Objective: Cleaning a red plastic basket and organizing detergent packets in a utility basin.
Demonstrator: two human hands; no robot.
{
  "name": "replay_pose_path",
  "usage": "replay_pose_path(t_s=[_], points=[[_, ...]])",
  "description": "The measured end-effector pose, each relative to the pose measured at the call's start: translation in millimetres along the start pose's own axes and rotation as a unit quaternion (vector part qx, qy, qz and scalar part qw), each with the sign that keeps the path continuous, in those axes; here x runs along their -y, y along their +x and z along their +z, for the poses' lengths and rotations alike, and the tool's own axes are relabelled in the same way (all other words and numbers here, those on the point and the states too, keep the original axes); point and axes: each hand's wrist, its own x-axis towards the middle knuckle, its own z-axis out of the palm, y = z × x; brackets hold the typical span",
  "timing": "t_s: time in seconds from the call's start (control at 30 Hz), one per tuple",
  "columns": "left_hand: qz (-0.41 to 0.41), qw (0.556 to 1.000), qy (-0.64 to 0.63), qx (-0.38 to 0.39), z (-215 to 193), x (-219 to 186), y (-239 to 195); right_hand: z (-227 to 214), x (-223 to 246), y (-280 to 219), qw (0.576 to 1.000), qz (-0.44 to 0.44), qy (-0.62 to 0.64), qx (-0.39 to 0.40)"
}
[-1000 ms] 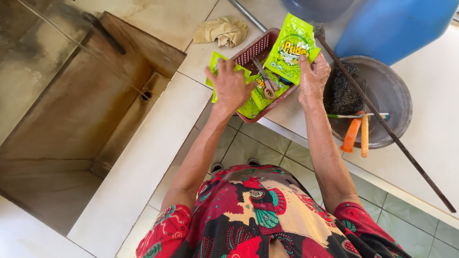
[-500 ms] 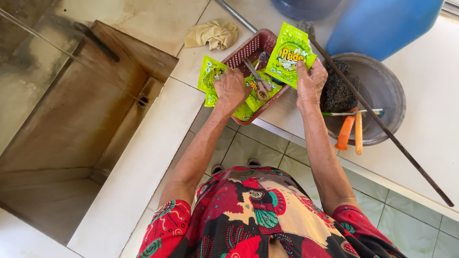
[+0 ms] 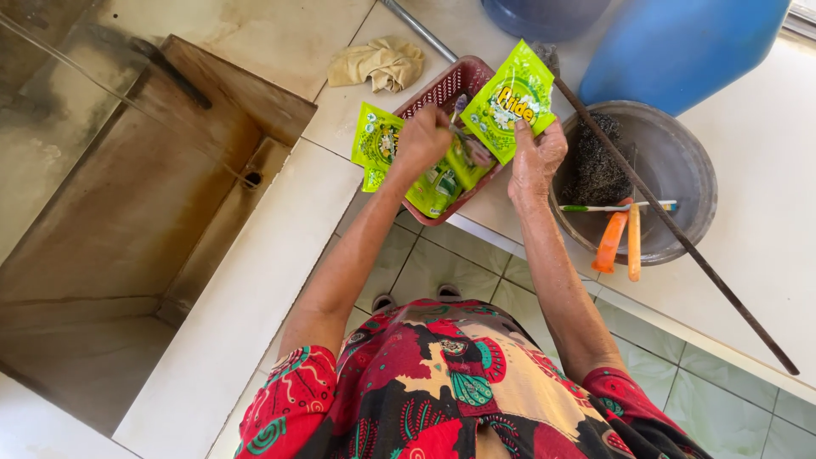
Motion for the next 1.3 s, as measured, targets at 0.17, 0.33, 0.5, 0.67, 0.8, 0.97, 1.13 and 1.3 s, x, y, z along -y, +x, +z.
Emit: replay_pose_path(t_s=[0.17,0.33,0.5,0.67,0.8,0.97,1.13,1.3], points=[[-0.190,0.913,-0.352,0.081,-57,-67,22,8,10,1,1.000,-0.012,0.001,0.002],[-0.341,0.722,-0.586,0.141,-60,-54,42,11,10,-11,0.991,-0.023,-0.118,0.061],[-0.365,0.600,-0.698,0.137,-60,-25,47,23,52,-31,0.958,-0.044,-0.065,0.276],[-0.318,0.630,-0.693,0.146,-89,-50,27,26,36,-27,0.933,-0.145,-0.153,0.291],[-0.044,0.863,-0.475,0.169,-92,-54,-15,5,-27,-3,0.982,-0.044,-0.159,0.097],[0.216,0.926,0.150,0.272,-140,-86,-87,-9,-29,10,0.999,0.005,0.003,0.046],[0.197,0.873,0.305,0.325,-144,-70,-91,5,-20,7,0.997,0.018,0.046,0.055],[0.312,0.878,0.157,0.328,-118,-7,-78,10,-23,0,0.996,0.046,0.054,0.050]])
